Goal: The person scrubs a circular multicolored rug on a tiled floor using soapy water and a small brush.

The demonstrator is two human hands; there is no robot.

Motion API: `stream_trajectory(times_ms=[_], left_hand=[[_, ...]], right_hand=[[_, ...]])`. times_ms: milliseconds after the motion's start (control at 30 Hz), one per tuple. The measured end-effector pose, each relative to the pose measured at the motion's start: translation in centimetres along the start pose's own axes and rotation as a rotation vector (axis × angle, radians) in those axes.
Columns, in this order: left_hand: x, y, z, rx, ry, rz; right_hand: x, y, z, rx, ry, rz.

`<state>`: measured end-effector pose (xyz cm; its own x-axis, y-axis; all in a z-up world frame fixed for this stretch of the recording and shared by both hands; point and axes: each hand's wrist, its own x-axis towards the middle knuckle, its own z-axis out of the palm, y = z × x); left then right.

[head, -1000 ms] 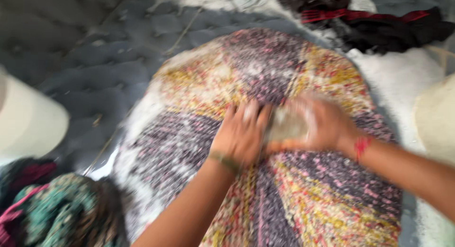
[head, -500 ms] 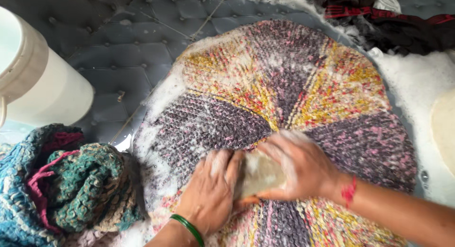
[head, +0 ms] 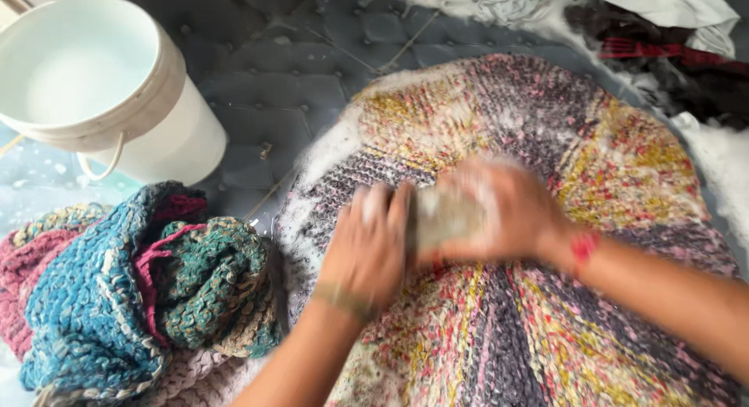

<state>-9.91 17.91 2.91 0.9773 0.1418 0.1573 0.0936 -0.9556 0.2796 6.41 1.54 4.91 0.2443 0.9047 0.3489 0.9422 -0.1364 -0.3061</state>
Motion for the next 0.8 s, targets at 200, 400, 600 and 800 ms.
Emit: stream_trajectory(times_ms=[200,400,600,800], left_hand=[[-4.7,-1.3,-0.8,-0.026,-0.063,-0.056],[3.5,-6.3,-0.3,0.064,-0.026,-0.094],[-0.6,-3.6,-2.2,0.064,0.031,-0.089],[-8.0,0.5,-2.6,-0.019,0.021,-0.141]], right_hand=[[1.3,-2.2,2.5,0.041,-0.049,-0.166],[8.4,2.2,3.3,-0.173,-0.181,-0.045],[5.3,-1.2,2.3,-0.095,0.005,-0.114],[1.2,-5.4,2.8,0.085,-0.066,-0.295]])
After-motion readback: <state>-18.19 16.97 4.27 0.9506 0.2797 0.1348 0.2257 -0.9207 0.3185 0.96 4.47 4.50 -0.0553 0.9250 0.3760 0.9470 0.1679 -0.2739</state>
